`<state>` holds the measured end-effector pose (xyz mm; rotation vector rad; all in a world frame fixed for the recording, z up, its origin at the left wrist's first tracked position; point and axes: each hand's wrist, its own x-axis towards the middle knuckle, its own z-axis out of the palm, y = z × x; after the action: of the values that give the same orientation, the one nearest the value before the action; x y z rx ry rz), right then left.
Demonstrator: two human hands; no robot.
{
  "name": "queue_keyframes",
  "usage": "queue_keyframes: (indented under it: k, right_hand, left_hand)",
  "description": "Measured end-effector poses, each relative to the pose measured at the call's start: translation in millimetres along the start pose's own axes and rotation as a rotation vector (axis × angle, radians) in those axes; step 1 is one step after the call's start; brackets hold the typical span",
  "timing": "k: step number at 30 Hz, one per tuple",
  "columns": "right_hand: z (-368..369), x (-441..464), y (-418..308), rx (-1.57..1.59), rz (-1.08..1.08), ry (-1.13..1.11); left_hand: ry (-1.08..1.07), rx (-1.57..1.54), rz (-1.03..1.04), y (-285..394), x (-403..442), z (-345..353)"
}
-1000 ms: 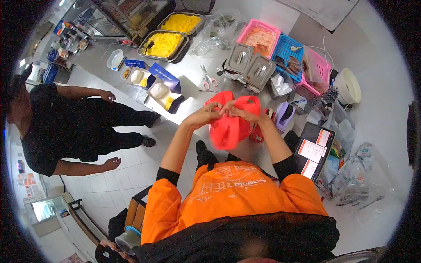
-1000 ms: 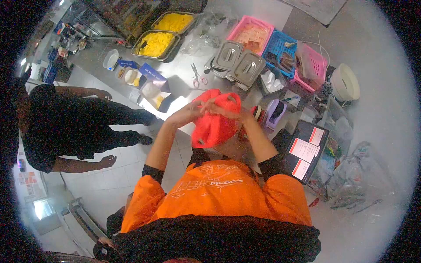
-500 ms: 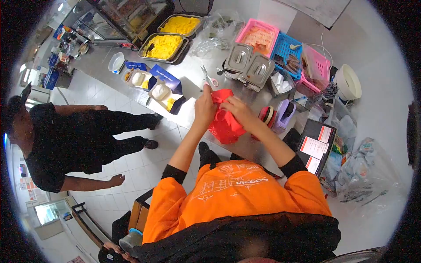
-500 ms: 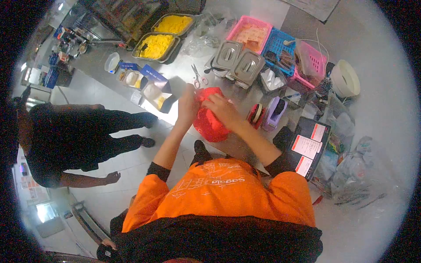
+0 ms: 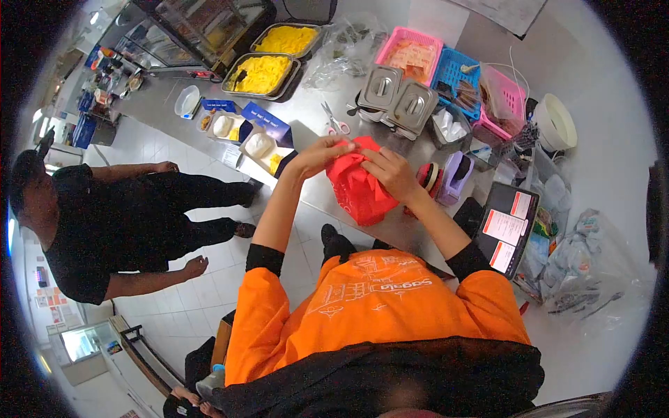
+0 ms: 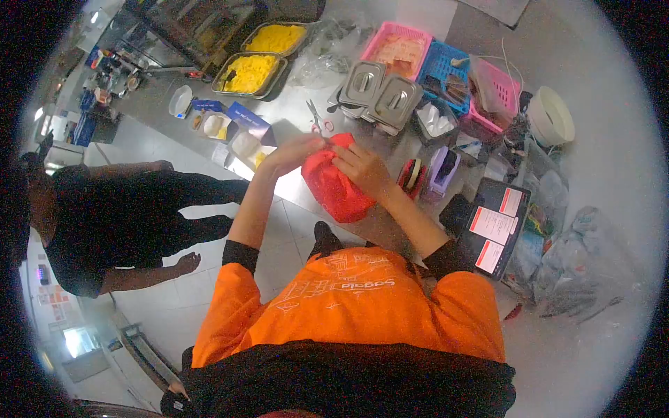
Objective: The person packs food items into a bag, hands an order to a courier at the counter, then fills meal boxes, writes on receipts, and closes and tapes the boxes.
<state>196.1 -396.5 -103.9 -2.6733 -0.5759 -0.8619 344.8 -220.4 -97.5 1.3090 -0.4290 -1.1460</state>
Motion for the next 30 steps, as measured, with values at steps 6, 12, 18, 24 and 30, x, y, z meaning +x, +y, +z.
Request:
queue_keyframes:
  k: [6, 12, 18, 24, 30]
  right_hand:
    - [6, 0, -11, 0.078, 0.06, 0.104]
    - [44, -74, -37, -0.129, 0.298, 0.195]
    - [26, -150, -86, -0.053, 0.514, -0.098]
    - [-20, -118, -88, 0.265, 0.58, -0.067]
    - [-10, -75, -81, 0.858, 0.651, 0.255]
  left_hand:
    - [0.361, 0.171, 0.343, -12, 48, -20]
    - [0.659, 1.219, 0.445, 16, 90, -66]
    - [0.643, 1.648, 0.491, -10, 117, -122]
    - [0.686, 1.645, 0.326, -10, 138, -115]
    - [0.551, 0.311, -0.029, -17, 90, -79]
